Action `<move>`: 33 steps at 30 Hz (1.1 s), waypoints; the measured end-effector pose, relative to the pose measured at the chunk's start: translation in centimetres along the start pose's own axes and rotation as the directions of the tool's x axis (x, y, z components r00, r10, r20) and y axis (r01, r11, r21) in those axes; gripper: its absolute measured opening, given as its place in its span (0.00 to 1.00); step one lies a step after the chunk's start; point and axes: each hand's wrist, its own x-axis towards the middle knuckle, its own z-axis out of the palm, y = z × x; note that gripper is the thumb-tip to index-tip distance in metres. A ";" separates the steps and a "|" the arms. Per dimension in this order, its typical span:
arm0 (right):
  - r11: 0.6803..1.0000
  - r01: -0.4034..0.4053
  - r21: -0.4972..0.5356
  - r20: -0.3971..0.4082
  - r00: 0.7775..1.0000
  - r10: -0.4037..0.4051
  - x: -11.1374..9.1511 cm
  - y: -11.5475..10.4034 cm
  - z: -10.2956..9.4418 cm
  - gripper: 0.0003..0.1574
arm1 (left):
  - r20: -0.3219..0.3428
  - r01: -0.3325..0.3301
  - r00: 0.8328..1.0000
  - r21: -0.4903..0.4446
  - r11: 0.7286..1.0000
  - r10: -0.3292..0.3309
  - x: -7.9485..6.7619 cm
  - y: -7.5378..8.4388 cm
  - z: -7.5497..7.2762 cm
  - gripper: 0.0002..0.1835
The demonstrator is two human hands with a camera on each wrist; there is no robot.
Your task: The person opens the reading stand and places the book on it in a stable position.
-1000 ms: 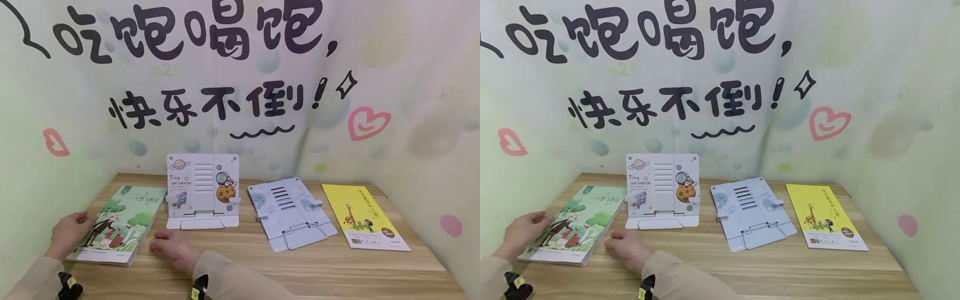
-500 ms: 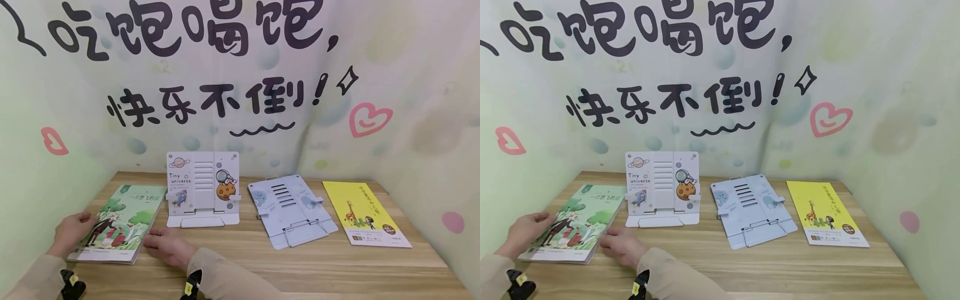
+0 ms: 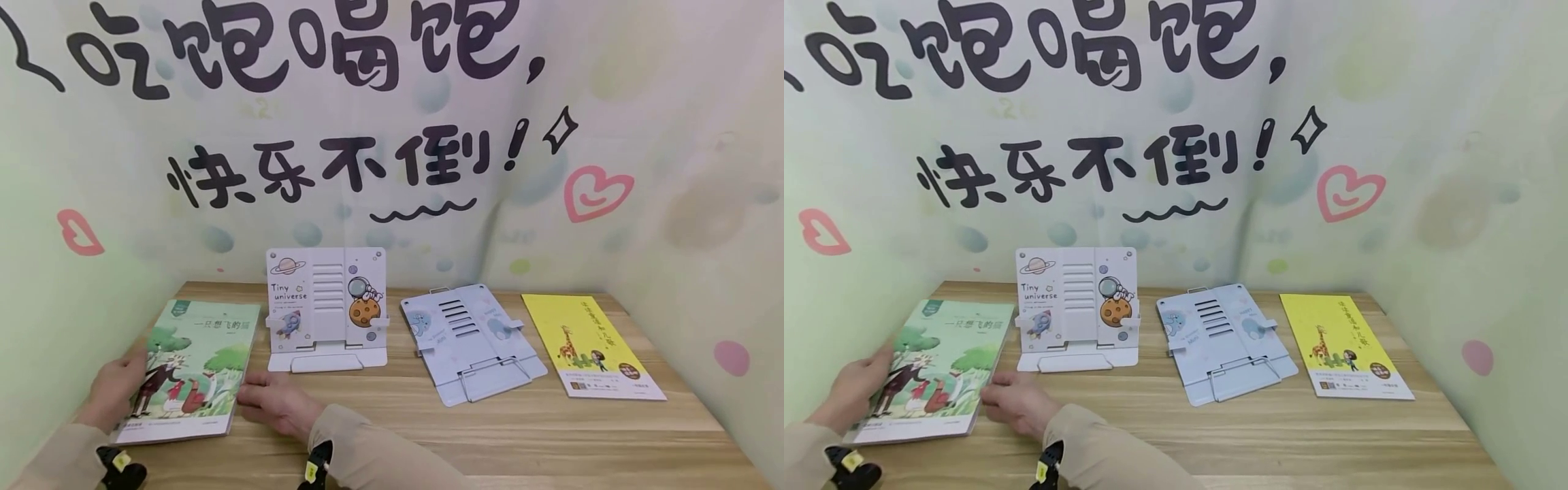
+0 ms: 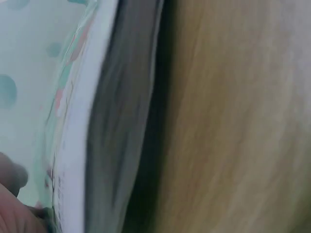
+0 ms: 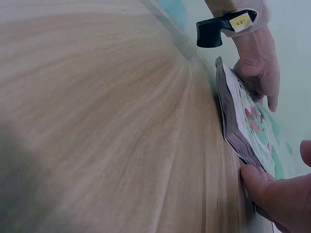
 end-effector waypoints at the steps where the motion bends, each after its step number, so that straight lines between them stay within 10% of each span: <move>1: 1.000 -0.004 0.003 -0.005 1.000 0.004 0.0 0.0 0.0 0.25 | -0.025 0.008 1.000 -0.028 1.000 -0.009 -0.2 0.1 0.1 0.45; 20: 0.986 0.132 -0.106 -0.113 0.983 -0.144 -0.5 -1.7 0.9 0.10 | -0.184 -0.079 0.982 -0.189 0.979 0.044 -1.8 1.3 1.5 0.41; 33: 0.870 0.329 -0.367 0.005 0.936 -0.352 -2.5 -5.8 -0.2 0.15 | -0.246 -0.118 0.969 -0.413 0.903 0.014 -2.9 4.3 2.2 0.26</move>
